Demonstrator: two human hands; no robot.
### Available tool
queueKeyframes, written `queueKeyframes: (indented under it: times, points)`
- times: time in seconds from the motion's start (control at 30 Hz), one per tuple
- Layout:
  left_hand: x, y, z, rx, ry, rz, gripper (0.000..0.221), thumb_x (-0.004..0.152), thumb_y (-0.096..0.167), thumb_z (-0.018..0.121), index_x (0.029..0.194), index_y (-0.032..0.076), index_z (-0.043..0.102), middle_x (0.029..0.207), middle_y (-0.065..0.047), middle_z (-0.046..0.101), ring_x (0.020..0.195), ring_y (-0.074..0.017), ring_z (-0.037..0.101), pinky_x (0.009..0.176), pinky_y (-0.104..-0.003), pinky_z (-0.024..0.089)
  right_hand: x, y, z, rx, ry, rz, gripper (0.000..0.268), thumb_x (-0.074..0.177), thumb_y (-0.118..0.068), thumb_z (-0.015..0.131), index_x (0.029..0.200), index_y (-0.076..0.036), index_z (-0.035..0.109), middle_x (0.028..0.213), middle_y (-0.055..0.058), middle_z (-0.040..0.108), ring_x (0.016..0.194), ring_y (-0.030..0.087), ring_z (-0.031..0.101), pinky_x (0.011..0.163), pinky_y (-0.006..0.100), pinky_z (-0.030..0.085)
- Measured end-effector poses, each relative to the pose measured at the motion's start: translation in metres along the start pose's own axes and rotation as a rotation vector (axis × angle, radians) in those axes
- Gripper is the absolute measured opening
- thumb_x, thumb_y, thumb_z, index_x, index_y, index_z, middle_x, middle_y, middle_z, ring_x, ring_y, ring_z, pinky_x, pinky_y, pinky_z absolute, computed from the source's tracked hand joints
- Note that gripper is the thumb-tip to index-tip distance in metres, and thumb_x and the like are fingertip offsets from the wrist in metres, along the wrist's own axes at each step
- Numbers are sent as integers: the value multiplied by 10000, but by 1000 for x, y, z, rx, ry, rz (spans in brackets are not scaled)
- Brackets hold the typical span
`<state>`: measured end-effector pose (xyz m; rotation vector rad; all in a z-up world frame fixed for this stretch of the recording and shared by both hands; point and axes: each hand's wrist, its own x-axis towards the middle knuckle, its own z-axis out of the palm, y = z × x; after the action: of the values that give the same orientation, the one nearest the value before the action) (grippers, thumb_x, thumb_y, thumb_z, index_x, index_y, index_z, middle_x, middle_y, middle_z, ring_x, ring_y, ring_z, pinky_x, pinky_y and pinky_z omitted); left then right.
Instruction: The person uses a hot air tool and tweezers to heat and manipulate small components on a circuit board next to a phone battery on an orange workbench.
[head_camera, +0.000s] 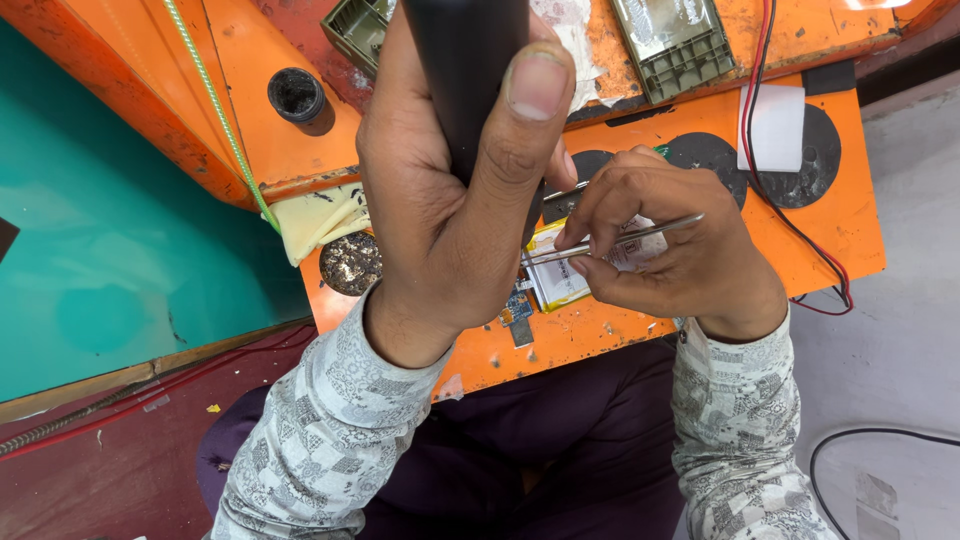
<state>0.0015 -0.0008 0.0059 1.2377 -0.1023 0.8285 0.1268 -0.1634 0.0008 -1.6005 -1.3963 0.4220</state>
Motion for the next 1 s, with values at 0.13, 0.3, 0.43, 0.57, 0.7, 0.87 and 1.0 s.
queueKeyframes:
  times: [0.13,0.3,0.43,0.57,0.7,0.87,1.0]
  points:
    - [-2,0,0,13,5,-6,317,1218,315,594,1312,24,511,1021,-14,574,699,-76,572,645,-208,492,-1,1,0,-3,7,1,293,762,15,807,847,-134,569,922,20,735,863,138,708,837,292,524]
    - [-2,0,0,-18,8,-22,283,1195,274,573,1272,10,505,984,-31,571,687,-87,557,645,-220,495,-3,4,1,55,94,6,275,809,63,781,903,-80,566,938,84,707,876,154,711,816,276,555]
    - [-1,0,1,-50,14,-23,283,1217,271,567,1289,7,493,906,-60,566,678,-93,546,645,-227,492,1,8,3,51,382,5,229,946,75,743,1026,-23,551,1050,146,688,1005,180,720,902,279,608]
    - [0,1,0,25,18,0,312,1266,312,566,1277,10,488,815,-87,579,636,-105,555,620,-223,469,8,11,3,20,550,36,198,988,66,705,1087,0,547,1118,169,704,1096,205,735,916,284,616]
    - [-2,0,-1,51,19,-2,328,1272,309,527,1251,-13,473,808,-107,541,640,-148,546,638,-256,481,7,22,5,162,501,5,188,1013,92,664,1130,12,540,1162,166,688,1162,211,718,1000,307,615]
    - [0,-1,-2,95,3,33,360,1295,343,516,1285,-13,464,808,-122,562,633,-156,552,643,-268,512,0,38,7,182,446,-55,157,1099,125,656,1162,39,541,1193,176,689,1200,211,713,1068,313,610]
    - [1,0,-1,93,-2,36,354,1293,340,512,1279,-11,467,795,-120,574,630,-154,553,642,-265,507,1,42,8,135,431,-83,169,1084,138,659,1169,35,556,1193,186,690,1198,222,711,1069,323,612]
